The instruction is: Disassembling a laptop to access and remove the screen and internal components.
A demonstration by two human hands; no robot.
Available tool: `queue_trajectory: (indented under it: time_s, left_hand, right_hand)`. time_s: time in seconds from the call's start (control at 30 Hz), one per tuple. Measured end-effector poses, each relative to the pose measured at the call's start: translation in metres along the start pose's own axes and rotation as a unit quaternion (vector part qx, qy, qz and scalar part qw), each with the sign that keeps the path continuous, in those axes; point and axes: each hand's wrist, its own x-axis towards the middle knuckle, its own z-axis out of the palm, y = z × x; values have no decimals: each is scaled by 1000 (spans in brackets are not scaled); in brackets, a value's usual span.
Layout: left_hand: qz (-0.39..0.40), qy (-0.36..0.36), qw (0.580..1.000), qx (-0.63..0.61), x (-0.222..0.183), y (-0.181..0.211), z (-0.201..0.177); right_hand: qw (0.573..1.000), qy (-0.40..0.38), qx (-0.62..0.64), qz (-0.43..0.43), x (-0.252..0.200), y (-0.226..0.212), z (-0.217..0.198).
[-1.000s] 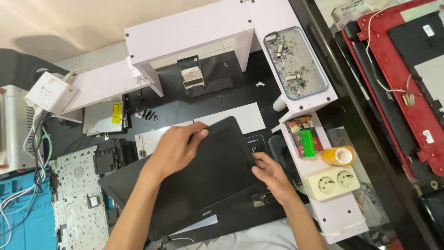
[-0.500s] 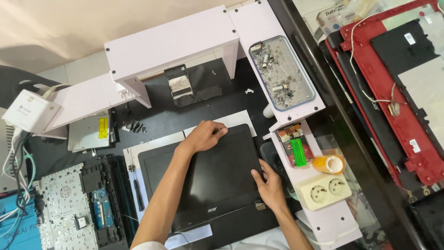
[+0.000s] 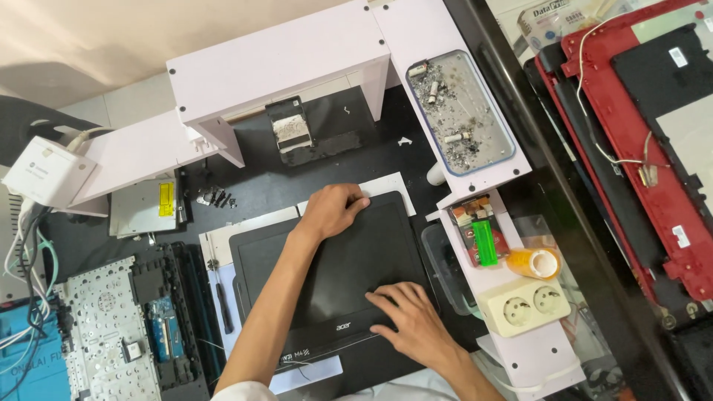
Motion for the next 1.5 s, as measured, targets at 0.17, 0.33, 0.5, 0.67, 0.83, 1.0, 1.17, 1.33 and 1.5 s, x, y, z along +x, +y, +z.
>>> queue_trajectory:
  time_s: [0.17,0.33,0.5,0.67,0.83,1.0,1.17,1.33,1.5]
  left_hand:
    - [122,86,988,49,1,-13,14]
    - [107,138,983,62,-9,-10,23]
    - [47,144,988,12,-39,-4,22]
    - [72,61,991,99,-113,28,7]
    - [22,32,994,104,-192,23,26]
    - [12,96,988,123,-245,-5,68]
    - [32,165,967,190,-251,-9,89]
    - [46,162,966,194,-243,-1,83]
    - [63,161,965,200,-232,2,75]
  right_hand:
    - [995,-21,-56,-85,-4,6,25]
    - [995,-26,-44,-91,-4,1,21]
    - [993,-27,-51,-102,-5,10,30]
    - [991,-49,-67,-101,-1,2,19]
    - [991,-35,-69,-110,2,-2,19]
    - [990,1,-70,-126,-2,7,31]
    - [984,-4,-57,-168,5,9,22]
    - [978,23,-73,-194,6,13,21]
    - [978,35,-78,-191,10,19,25]
